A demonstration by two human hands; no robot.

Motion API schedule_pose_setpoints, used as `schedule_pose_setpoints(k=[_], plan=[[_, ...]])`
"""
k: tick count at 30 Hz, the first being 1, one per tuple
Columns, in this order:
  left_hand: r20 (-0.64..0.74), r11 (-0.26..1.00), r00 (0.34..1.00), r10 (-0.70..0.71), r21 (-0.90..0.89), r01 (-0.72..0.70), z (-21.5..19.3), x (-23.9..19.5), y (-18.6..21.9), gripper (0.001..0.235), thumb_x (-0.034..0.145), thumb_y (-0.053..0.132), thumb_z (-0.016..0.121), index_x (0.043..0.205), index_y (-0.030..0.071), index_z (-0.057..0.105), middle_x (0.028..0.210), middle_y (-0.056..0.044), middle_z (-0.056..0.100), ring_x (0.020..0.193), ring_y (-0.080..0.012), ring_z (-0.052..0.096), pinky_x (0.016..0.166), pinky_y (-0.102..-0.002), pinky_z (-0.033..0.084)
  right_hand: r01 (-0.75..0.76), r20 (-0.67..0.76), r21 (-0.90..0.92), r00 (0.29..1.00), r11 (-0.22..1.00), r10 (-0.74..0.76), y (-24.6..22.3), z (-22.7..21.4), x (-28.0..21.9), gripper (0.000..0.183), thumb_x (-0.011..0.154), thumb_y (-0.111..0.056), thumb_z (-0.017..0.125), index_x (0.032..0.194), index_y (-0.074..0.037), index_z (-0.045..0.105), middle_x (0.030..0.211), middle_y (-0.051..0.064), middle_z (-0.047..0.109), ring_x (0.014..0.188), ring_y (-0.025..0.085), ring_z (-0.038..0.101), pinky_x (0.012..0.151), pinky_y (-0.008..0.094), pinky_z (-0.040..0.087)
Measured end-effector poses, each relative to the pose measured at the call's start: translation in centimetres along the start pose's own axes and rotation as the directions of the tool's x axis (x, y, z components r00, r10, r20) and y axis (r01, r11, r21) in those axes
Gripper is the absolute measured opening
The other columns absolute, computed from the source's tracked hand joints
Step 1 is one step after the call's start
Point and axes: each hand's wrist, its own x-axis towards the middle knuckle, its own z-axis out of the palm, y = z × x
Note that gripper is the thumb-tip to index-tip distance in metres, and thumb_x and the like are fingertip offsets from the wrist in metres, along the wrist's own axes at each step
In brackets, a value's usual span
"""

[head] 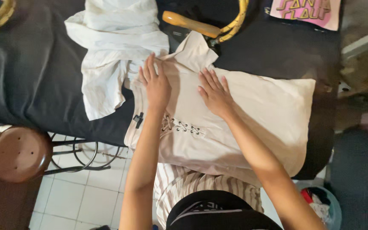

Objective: The person irons a beige top on a black ironing board, smoothing the fabric and using a steam iron to remove wrinkles. They adjust the garment's position and fold the sleeves before continuing to iron the body of the top.

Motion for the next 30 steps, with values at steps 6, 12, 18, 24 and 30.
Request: schedule_pose_setpoints(k=[6, 12, 18, 24, 30], plan=[[0.18, 0.879, 0.956, 0.233, -0.459, -0.128, -0.9, -4.9, 8.3, 0.055, 0.105, 0.024, 0.051, 0.157, 0.009, 0.042, 0.167, -0.01, 0.034, 0.157, -0.0306, 0.026, 0.127, -0.056, 0.014, -0.009, -0.103, 0.101, 0.994, 0.995, 0.02, 1.1, -1.9, -3.4, 0.054, 0.108, -0.033, 0.055, 0.158, -0.014, 0.043, 0.169, 0.005, 0.033, 0.159, 0.03, 0.025, 0.127, 0.06, 0.014], [0.285, 0.944, 0.934, 0.216, -0.305, -0.125, -1.4, -5.7, 8.9, 0.06, 0.108, 0.043, 0.047, 0.161, 0.016, 0.038, 0.168, -0.008, 0.033, 0.155, -0.0318, 0.028, 0.125, -0.056, 0.015, -0.525, -0.186, -0.177, 0.848, 0.832, 0.496, 9.2, -10.9, -12.4, 0.053, 0.107, -0.035, 0.055, 0.154, -0.011, 0.048, 0.166, 0.008, 0.036, 0.154, 0.035, 0.026, 0.118, 0.064, 0.012], [0.287, 0.935, 0.929, 0.234, -0.327, -0.134, -1.5, -5.5, 9.0, 0.06, 0.109, 0.042, 0.045, 0.162, 0.015, 0.037, 0.169, -0.008, 0.032, 0.157, -0.0322, 0.026, 0.125, -0.057, 0.013, -0.299, -0.358, 0.019, 0.889, 0.954, 0.286, 14.1, -12.6, -14.9, 0.04, 0.112, -0.023, 0.058, 0.151, -0.015, 0.055, 0.168, 0.005, 0.038, 0.158, 0.031, 0.032, 0.126, 0.053, 0.029], [0.297, 0.935, 0.931, 0.211, -0.339, -0.104, -1.6, -5.6, 9.0, 0.059, 0.109, 0.043, 0.045, 0.161, 0.016, 0.039, 0.168, -0.008, 0.034, 0.157, -0.0313, 0.026, 0.125, -0.056, 0.011, -0.391, -0.207, -0.078, 0.906, 0.917, 0.368, 21.8, -15.6, -11.4, 0.037, 0.093, -0.014, 0.069, 0.13, -0.013, 0.07, 0.143, 0.006, 0.054, 0.136, 0.033, 0.043, 0.109, 0.052, 0.028], [0.309, 0.929, 0.932, 0.187, -0.364, -0.066, -2.1, -5.6, 9.3, 0.058, 0.107, 0.044, 0.045, 0.159, 0.017, 0.044, 0.167, -0.006, 0.036, 0.156, -0.0296, 0.028, 0.126, -0.054, 0.012, -0.361, -0.021, 0.475, 0.907, 0.802, 0.421, 27.1, -17.9, -10.8, 0.013, 0.104, -0.024, 0.069, 0.109, -0.013, 0.062, 0.11, 0.003, 0.069, 0.106, 0.029, 0.065, 0.093, 0.037, 0.051]])
